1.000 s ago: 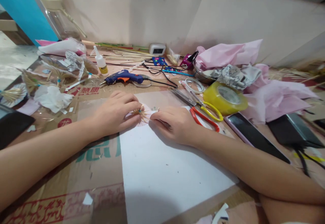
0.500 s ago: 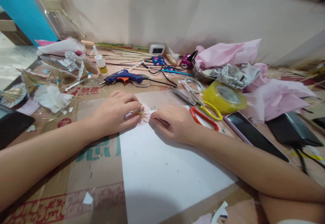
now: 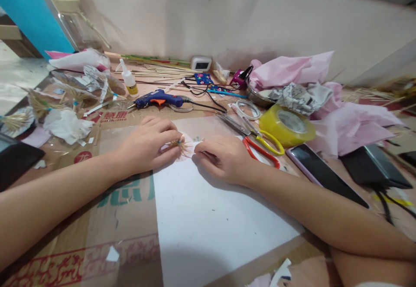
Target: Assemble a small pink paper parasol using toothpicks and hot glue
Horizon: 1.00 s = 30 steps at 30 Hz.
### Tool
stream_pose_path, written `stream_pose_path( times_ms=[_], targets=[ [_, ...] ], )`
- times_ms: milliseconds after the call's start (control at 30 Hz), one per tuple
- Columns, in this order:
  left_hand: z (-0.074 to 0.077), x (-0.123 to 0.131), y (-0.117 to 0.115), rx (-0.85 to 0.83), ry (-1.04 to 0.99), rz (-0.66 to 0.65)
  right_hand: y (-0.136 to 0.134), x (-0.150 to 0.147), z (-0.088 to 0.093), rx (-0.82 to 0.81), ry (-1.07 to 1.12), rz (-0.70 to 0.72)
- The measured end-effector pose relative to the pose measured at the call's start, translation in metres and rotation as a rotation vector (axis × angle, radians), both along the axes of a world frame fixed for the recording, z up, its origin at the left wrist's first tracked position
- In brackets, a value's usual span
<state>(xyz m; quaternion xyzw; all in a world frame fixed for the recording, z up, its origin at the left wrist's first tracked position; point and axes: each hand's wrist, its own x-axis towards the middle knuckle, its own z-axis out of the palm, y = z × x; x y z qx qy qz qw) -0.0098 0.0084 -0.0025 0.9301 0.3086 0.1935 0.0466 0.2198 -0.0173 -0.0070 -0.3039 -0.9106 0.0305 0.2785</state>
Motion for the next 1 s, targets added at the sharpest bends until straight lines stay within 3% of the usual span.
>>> stream_pose_path(
  times_ms=[1000],
  targets=[
    [-0.0018, -0.0001, 0.0, 0.052, 0.003, 0.0, -0.0008, -0.0018, -0.0017, 0.0, -0.011, -0.021]
  ],
)
